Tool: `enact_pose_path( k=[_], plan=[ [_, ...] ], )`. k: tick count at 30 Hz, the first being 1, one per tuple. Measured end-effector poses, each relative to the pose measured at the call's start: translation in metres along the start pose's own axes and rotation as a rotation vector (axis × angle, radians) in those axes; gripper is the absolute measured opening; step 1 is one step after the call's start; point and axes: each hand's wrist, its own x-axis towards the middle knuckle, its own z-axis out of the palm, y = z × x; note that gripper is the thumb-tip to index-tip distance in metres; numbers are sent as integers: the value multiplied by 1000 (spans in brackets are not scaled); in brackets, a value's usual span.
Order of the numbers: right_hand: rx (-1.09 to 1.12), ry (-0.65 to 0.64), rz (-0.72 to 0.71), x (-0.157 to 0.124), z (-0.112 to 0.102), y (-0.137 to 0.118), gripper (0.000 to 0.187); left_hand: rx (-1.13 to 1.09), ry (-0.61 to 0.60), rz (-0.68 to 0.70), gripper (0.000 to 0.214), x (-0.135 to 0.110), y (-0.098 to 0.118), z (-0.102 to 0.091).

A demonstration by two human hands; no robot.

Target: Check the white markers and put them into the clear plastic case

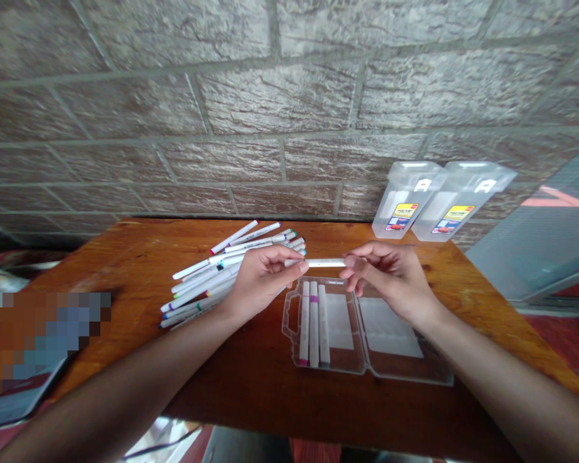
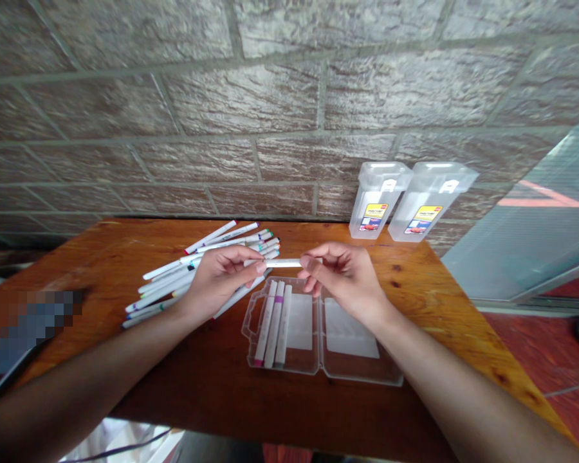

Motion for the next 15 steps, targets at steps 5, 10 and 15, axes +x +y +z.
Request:
enact_pose_path(
  k=[5,10,15],
  plan=[
    [-181,-4,-88,-2,2,6,22,96,-34,39,25,-5,1,2],
    [-267,-28,-160,-4,2,8,17,64,-45,78,20,-8,-1,3],
    [-275,-25,-149,-4,1,8,21,46,-63,101,20,-8,-2,2]
  ],
)
